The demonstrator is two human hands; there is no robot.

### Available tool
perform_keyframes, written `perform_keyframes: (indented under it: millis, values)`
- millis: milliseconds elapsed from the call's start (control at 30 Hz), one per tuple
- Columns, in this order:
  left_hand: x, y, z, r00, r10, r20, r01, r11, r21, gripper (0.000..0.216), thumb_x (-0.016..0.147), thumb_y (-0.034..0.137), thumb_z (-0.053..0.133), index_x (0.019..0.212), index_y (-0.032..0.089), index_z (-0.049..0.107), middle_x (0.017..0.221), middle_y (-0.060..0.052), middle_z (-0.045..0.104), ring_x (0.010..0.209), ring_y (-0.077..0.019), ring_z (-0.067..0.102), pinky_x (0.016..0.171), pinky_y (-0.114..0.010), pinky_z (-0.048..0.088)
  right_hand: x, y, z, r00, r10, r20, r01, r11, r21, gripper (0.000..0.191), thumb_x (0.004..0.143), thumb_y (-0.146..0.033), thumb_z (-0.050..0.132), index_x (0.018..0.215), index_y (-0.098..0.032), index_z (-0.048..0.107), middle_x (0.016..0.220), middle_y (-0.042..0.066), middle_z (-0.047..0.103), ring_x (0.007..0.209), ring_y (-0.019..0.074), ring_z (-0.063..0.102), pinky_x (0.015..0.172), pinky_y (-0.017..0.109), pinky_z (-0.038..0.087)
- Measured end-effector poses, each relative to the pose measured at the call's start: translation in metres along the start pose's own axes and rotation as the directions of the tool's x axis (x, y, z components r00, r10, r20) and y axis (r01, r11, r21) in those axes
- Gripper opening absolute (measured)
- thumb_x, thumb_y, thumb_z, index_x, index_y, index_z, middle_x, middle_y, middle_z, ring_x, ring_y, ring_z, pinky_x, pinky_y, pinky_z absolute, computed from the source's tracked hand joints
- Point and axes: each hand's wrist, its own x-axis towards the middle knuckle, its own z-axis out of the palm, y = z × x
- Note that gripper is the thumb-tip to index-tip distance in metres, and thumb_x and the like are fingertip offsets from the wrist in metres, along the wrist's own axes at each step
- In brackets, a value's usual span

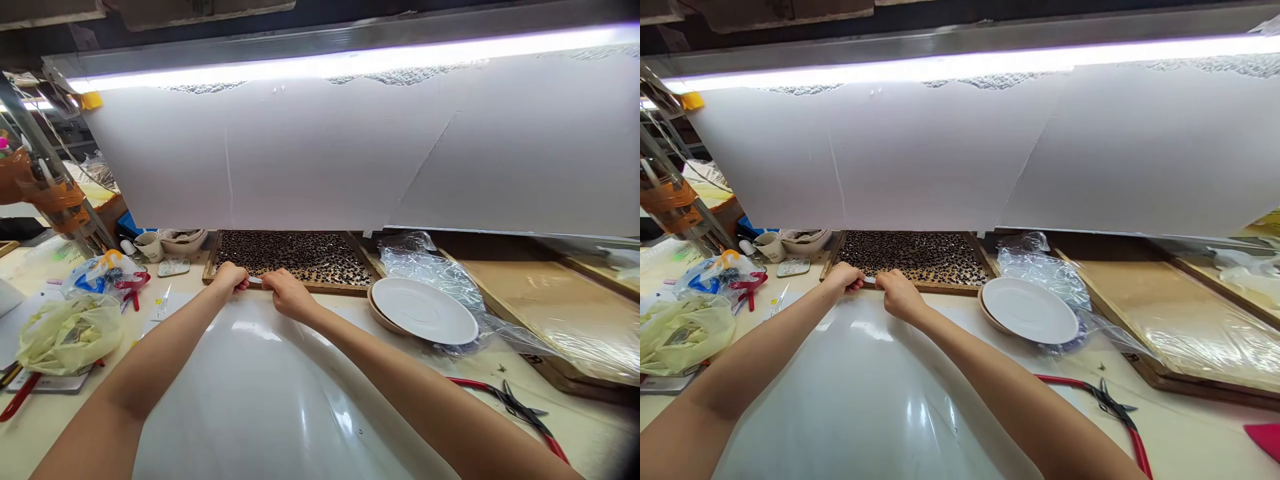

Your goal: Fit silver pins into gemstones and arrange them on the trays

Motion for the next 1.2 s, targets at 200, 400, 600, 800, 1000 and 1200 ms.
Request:
perform_keyframes:
  millis: [200, 400, 600, 800, 1000, 1200]
  values:
    - [0.003, -0.002, 0.003, 1.000, 0.010, -0.026, -0.008, 0.999, 0.051, 0.035, 0.085, 0.034, 0.053, 0.115, 0.015, 0.052, 0.114, -0.009, 0.055, 0.096, -0.0192, 0.057, 0.081, -0.040, 0.049, 0.002, 0.001, 0.007, 0.988, -0.141, 0.062, 0.148, 0.980, -0.134, 0.030, 0.068, 0.004, 0.042, 0.081, -0.015, 0.061, 0.099, 0.009, 0.065, 0.094, 0.0216, 0.048, 0.085, 0.032, 0.039]
    - [0.006, -0.005, -0.003, 0.993, 0.082, -0.086, -0.064, 0.978, 0.196, 0.034, 0.085, 0.034, 0.053, 0.113, 0.015, 0.054, 0.111, -0.009, 0.057, 0.093, -0.0180, 0.058, 0.079, -0.038, 0.050, 0.000, 0.001, 0.005, 0.980, -0.175, 0.094, 0.191, 0.961, -0.201, 0.028, 0.070, 0.002, 0.042, 0.079, -0.016, 0.062, 0.110, 0.008, 0.064, 0.097, 0.0222, 0.048, 0.085, 0.034, 0.039]
    - [-0.015, -0.010, -0.013, 0.905, 0.381, -0.188, -0.261, 0.847, 0.463, 0.026, 0.084, 0.035, 0.053, 0.104, 0.019, 0.059, 0.106, -0.008, 0.060, 0.104, -0.0213, 0.055, 0.090, -0.040, 0.042, 0.004, 0.004, 0.003, 0.978, -0.176, 0.110, 0.196, 0.957, -0.216, 0.032, 0.069, 0.004, 0.041, 0.079, -0.017, 0.064, 0.104, 0.006, 0.066, 0.093, 0.0209, 0.049, 0.080, 0.032, 0.041]
    - [-0.034, -0.033, 0.012, 0.834, 0.551, 0.034, -0.445, 0.636, 0.631, 0.030, 0.084, 0.032, 0.055, 0.110, 0.019, 0.057, 0.104, -0.007, 0.062, 0.100, -0.0211, 0.057, 0.090, -0.042, 0.042, 0.004, 0.003, 0.001, 0.976, -0.179, 0.123, 0.203, 0.952, -0.227, 0.029, 0.073, 0.001, 0.042, 0.078, -0.016, 0.064, 0.091, 0.006, 0.068, 0.090, 0.0211, 0.048, 0.079, 0.031, 0.041]
    - [-0.037, -0.039, 0.023, 0.850, 0.526, 0.034, -0.418, 0.633, 0.652, 0.037, 0.086, 0.034, 0.053, 0.118, 0.015, 0.051, 0.116, -0.010, 0.055, 0.099, -0.0203, 0.056, 0.084, -0.042, 0.048, -0.001, -0.001, 0.003, 0.970, -0.193, 0.147, 0.225, 0.942, -0.249, 0.028, 0.070, 0.002, 0.042, 0.073, -0.016, 0.064, 0.104, 0.007, 0.067, 0.099, 0.0242, 0.049, 0.084, 0.036, 0.040]
    - [-0.044, -0.042, 0.016, 0.865, 0.502, -0.008, -0.432, 0.752, 0.498, 0.037, 0.085, 0.034, 0.054, 0.117, 0.014, 0.052, 0.116, -0.010, 0.054, 0.101, -0.0210, 0.055, 0.085, -0.043, 0.047, -0.006, 0.007, 0.001, 0.976, -0.174, 0.127, 0.203, 0.940, -0.273, 0.029, 0.068, 0.002, 0.043, 0.074, -0.016, 0.064, 0.109, 0.007, 0.066, 0.096, 0.0245, 0.052, 0.083, 0.037, 0.043]
